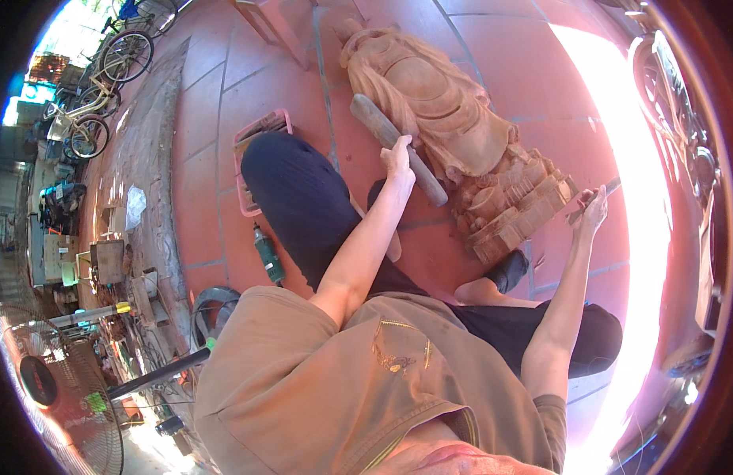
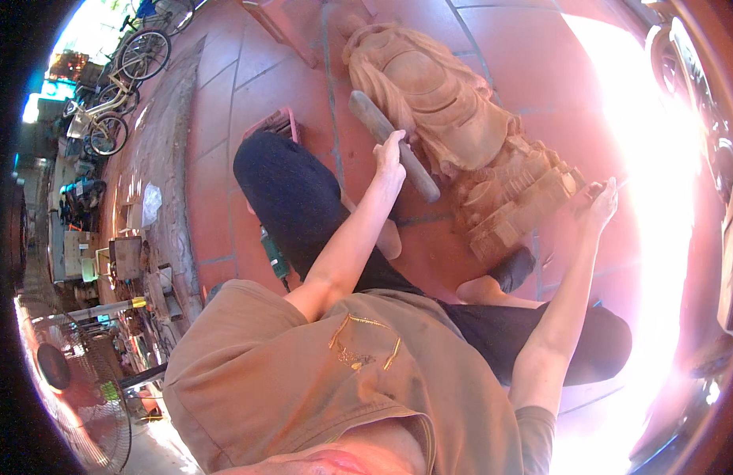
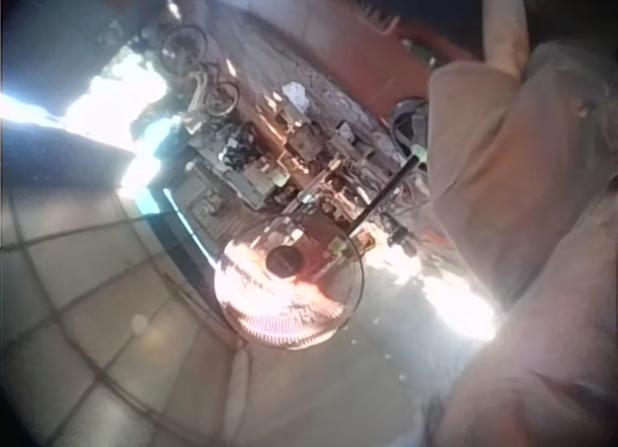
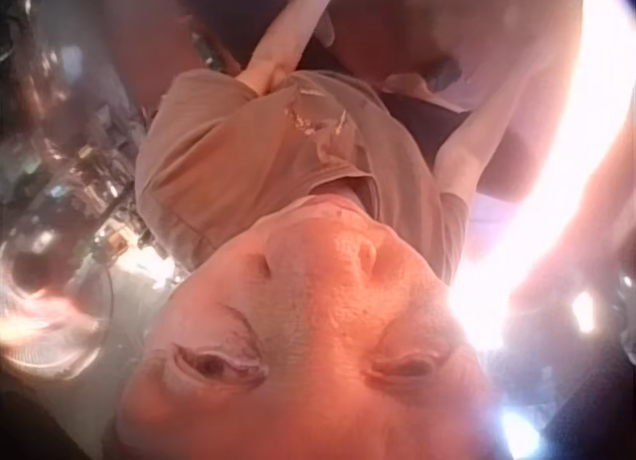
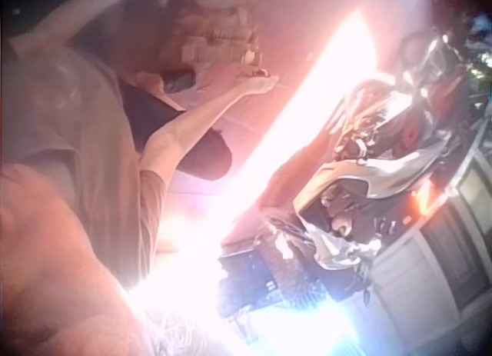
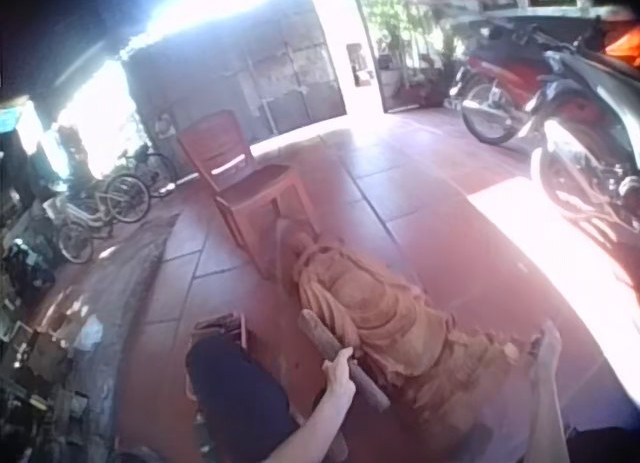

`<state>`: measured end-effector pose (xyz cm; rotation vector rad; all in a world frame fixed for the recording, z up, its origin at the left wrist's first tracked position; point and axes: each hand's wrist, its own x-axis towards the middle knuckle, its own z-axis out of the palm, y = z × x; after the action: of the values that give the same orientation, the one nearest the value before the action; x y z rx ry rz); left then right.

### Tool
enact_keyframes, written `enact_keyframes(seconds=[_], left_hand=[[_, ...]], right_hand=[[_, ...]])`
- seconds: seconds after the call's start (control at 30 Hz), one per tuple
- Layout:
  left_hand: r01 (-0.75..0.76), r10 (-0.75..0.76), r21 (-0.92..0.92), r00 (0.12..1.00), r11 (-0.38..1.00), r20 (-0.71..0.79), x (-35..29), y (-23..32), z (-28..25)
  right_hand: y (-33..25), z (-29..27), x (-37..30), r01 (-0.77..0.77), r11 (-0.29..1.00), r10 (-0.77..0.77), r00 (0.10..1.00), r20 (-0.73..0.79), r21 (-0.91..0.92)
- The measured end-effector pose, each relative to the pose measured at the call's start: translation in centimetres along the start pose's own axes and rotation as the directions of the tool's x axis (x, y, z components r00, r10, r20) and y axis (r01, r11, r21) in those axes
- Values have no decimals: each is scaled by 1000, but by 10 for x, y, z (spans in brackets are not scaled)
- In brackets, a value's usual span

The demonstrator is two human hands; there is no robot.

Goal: The person carves a wooden statue using a chisel and mallet. They repeatedly strike the chisel to shape the wood, focusing on the lower section of the figure.

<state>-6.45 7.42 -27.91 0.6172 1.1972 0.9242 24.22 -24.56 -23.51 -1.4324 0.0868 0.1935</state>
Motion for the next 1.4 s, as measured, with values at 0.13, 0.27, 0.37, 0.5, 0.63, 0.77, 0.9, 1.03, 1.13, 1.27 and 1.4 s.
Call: enact_keyframes(seconds=[0.13,0.27,0.37,0.5,0.63,0.77,0.9,1.03,1.13,1.27,1.4], left_hand=[[-78,74,-112,997,991,-37,22,-6,14],[-151,138,-112,983,982,-118,22,-7,18],[-189,186,-29,979,982,-86,13,-20,13],[-185,190,66,980,980,-66,4,-9,3],[-260,260,55,966,964,11,-13,0,10],[-245,243,104,970,964,30,7,-13,-1],[-219,218,141,976,966,21,3,-9,1],[-310,319,158,947,937,-33,-13,3,13],[-275,292,189,954,943,-67,-11,0,10],[-285,302,188,951,940,-71,-12,-1,13],[-304,317,182,947,935,-49,-6,0,17]], right_hand=[[14,1,9,45,998,-41,995,88,-52],[16,17,-2,-226,969,200,956,212,104],[35,-8,17,-195,981,186,955,231,14],[33,0,11,-192,979,200,970,139,-65],[35,2,6,-183,983,185,978,97,-34],[42,9,7,-112,992,114,993,24,-62],[49,1,18,-143,989,145,989,39,-50],[47,6,13,-190,981,191,982,6,-45],[35,21,-2,-170,985,170,984,-50,-2],[19,29,-17,-324,945,327,942,-70,53],[17,32,-28,-318,942,323,946,-34,112]])
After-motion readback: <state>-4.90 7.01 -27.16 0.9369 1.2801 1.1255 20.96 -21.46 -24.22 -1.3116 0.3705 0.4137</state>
